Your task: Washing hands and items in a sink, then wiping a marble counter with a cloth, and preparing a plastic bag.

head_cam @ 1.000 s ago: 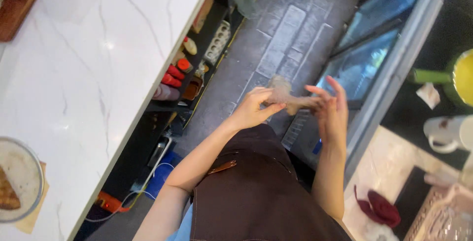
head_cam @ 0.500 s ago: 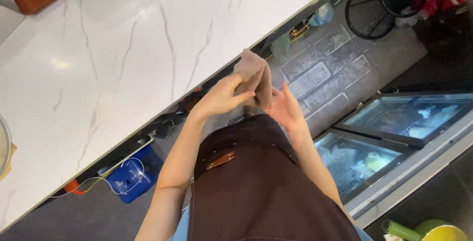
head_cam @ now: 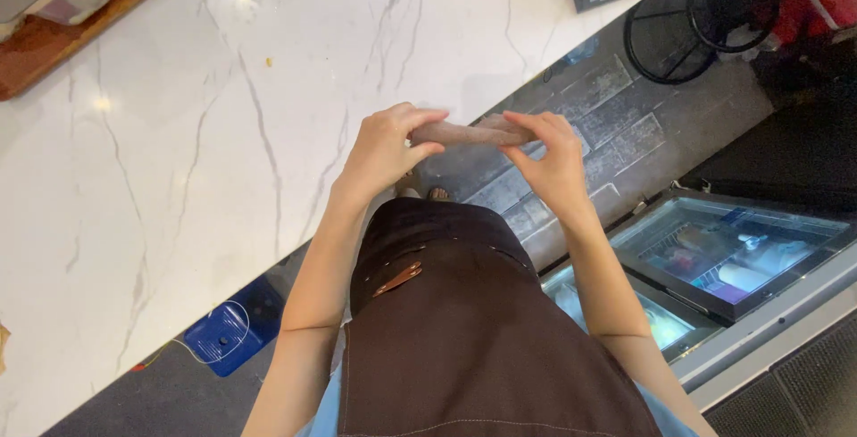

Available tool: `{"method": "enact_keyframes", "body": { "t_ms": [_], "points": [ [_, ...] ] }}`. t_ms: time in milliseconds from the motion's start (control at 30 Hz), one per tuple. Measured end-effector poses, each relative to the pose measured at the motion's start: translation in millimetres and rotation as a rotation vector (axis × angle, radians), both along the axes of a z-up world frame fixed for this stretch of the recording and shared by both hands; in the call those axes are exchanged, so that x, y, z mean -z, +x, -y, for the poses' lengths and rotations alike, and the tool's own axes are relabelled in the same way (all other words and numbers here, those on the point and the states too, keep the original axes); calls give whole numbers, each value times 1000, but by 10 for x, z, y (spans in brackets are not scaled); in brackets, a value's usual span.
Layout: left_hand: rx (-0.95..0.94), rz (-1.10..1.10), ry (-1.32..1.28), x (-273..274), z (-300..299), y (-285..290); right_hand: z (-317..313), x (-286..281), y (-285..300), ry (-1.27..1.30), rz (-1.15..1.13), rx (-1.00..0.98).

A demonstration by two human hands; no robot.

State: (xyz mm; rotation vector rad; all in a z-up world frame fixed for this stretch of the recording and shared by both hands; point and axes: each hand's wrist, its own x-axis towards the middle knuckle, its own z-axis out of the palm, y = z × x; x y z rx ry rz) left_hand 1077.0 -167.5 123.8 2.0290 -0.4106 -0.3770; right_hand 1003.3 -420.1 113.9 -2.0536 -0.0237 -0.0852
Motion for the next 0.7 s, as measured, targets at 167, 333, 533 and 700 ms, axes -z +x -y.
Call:
{"method": "enact_keyframes", "body": {
  "t_ms": [167, 333, 533, 700],
  "points": [
    [133, 313, 279, -48, -1, 362, 137, -106, 355, -380, 205, 67],
    [217, 548, -94, 164, 231, 701, 207, 361, 624, -131, 130, 217],
    [-3, -9, -397, 657, 787, 677, -234, 614, 765, 456, -24, 343],
    [-210, -424, -679, 1407, 989, 944, -101, 503, 844, 185, 59, 250]
  ]
}}
